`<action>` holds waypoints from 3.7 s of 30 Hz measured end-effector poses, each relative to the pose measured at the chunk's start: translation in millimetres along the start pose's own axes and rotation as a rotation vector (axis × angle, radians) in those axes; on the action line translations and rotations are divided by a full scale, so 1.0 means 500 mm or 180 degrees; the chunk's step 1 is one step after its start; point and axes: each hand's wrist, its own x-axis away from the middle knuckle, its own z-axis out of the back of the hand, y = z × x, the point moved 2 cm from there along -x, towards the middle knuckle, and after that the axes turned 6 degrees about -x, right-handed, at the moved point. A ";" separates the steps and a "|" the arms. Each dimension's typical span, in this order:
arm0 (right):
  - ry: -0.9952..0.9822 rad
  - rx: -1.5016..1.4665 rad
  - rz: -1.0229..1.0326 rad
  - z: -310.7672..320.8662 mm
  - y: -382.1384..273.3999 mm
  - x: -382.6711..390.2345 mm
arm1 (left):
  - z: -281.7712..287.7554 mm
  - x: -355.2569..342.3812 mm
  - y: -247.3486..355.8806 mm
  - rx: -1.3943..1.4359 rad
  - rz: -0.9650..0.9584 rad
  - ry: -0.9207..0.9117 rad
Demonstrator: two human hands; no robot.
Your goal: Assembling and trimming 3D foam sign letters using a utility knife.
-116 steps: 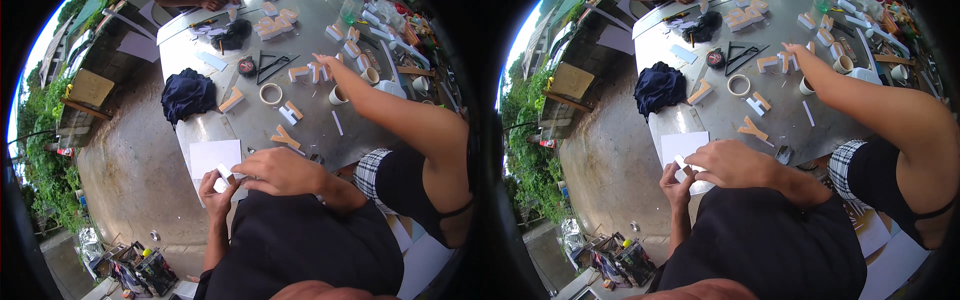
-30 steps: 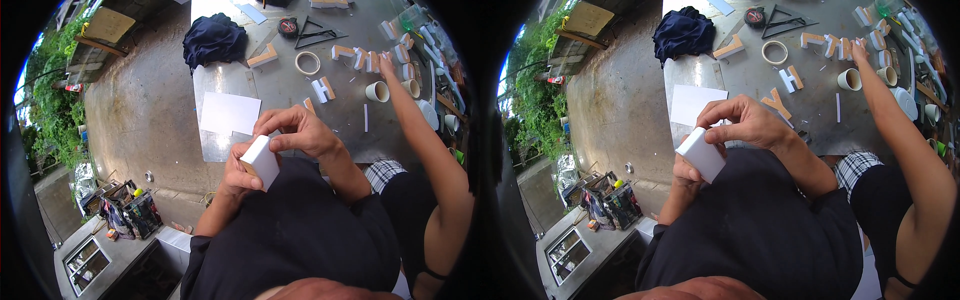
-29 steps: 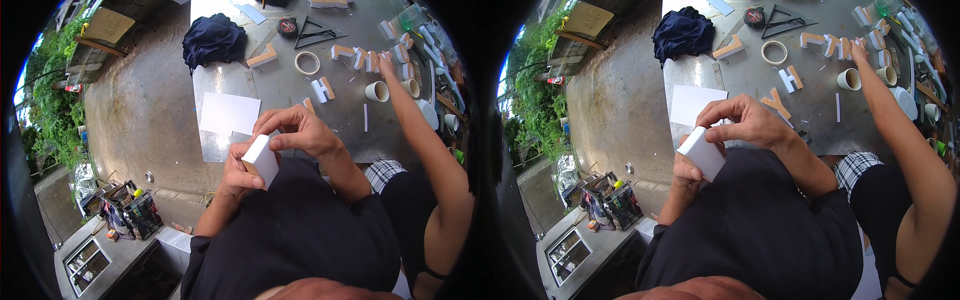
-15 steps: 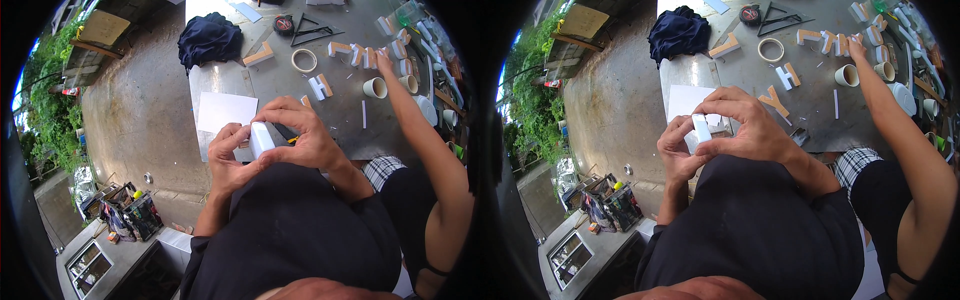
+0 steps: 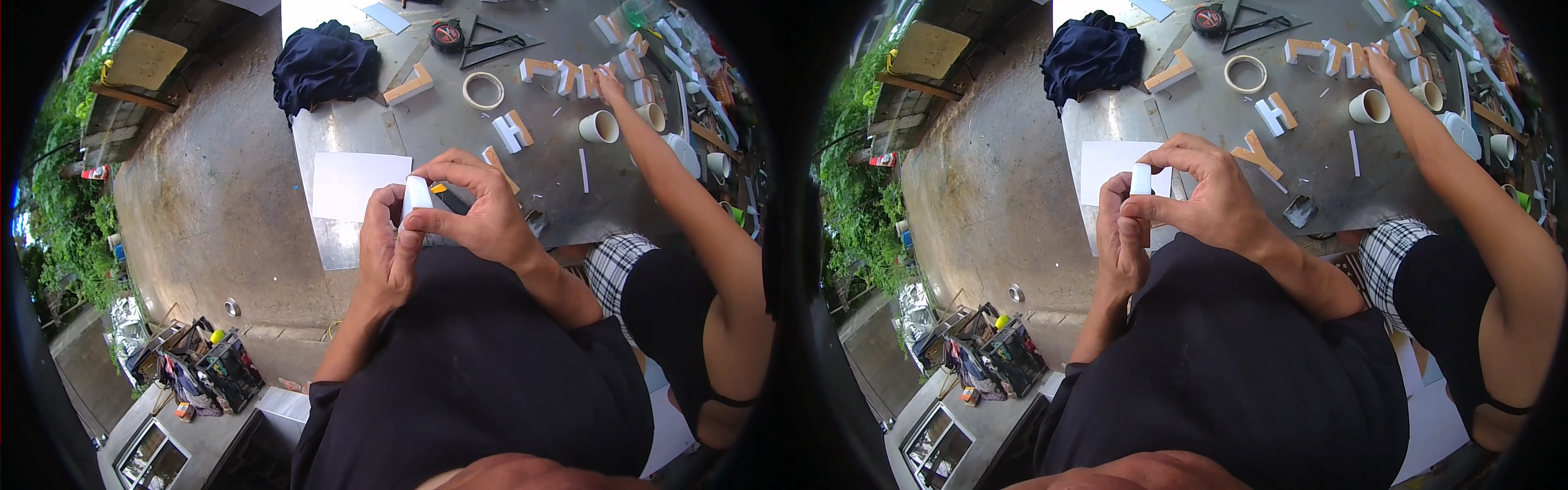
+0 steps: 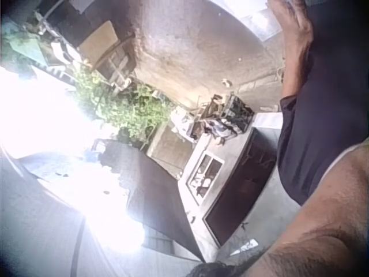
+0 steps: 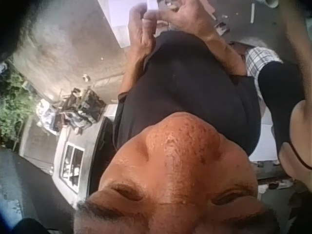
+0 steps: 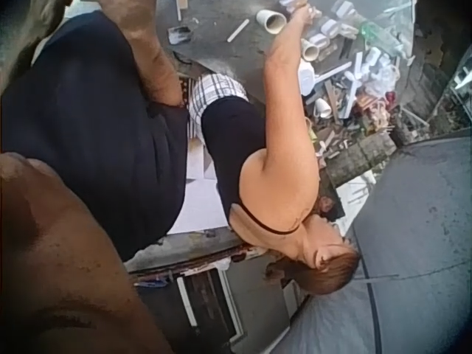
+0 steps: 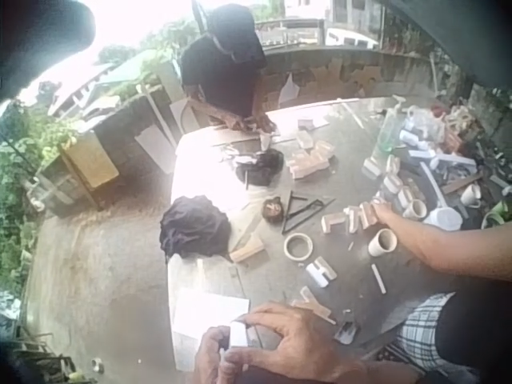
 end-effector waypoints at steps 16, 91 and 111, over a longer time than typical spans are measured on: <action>0.0465 0.0646 0.0740 -0.100 -0.080 -0.004 | 0.100 0.049 -0.054 0.2766 0.0572 -0.0681; 0.0709 0.0519 -0.0046 -0.105 -0.035 0.019 | 0.126 0.025 -0.039 0.2025 0.0379 -0.0804; 0.0722 0.0794 -0.0230 -0.099 0.002 0.024 | 0.133 0.026 -0.034 0.4362 0.0725 -0.1603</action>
